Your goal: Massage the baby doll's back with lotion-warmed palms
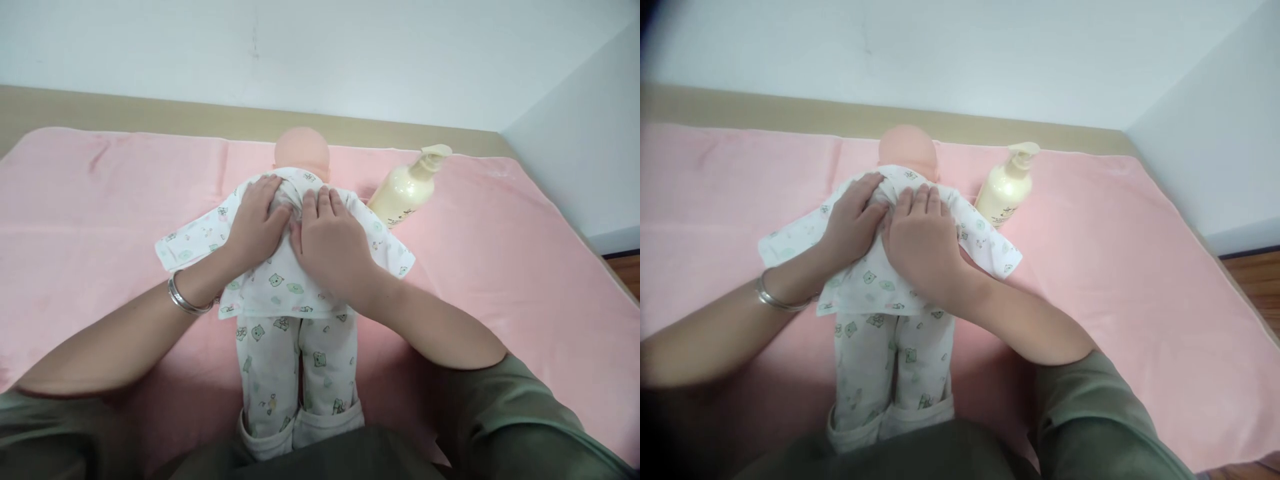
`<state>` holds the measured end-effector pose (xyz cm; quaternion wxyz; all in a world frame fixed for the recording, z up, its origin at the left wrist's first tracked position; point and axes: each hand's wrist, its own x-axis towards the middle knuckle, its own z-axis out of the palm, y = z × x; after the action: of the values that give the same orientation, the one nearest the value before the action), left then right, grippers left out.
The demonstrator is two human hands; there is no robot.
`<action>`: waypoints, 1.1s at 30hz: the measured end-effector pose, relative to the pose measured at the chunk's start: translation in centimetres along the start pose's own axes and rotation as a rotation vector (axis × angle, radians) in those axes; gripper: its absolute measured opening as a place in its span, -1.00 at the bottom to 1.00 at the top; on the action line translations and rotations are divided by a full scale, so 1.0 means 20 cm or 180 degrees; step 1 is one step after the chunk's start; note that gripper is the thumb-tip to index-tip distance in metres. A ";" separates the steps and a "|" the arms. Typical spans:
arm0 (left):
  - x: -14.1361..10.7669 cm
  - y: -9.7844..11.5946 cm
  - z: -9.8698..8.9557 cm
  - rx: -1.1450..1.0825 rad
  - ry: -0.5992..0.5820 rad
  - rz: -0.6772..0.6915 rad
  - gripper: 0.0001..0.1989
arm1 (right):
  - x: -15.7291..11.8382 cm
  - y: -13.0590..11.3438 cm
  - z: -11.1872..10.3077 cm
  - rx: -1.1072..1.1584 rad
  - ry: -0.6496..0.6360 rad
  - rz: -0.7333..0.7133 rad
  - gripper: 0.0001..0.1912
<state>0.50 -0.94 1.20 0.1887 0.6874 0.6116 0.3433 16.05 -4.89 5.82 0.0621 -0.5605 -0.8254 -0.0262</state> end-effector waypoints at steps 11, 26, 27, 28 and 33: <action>-0.15 0.10 0.00 0.0344 -0.0011 0.0691 -0.41 | 0.21 0.17 0.00 0.0854 -0.0173 0.0011 -0.39; -0.02 0.01 0.01 0.0143 -0.0011 0.0195 -0.36 | 0.05 0.04 0.01 0.0368 0.0033 -0.0200 -0.39; -0.03 0.02 0.01 0.0207 -0.0012 0.0231 -0.36 | 0.08 0.06 0.00 0.0461 -0.0023 -0.0149 -0.37; -0.04 0.04 0.00 0.0278 -0.0009 0.0276 -0.36 | 0.11 0.08 0.01 0.0550 -0.0078 -0.0067 -0.35; -0.11 0.10 -0.03 0.0563 0.0062 0.0532 -0.44 | 0.20 0.15 0.02 0.0815 -0.0206 0.0252 -0.28</action>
<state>1.52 -3.55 2.46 0.0921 0.7466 0.5818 0.3092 17.30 0.04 5.79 0.1075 -0.5807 -0.8008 0.0999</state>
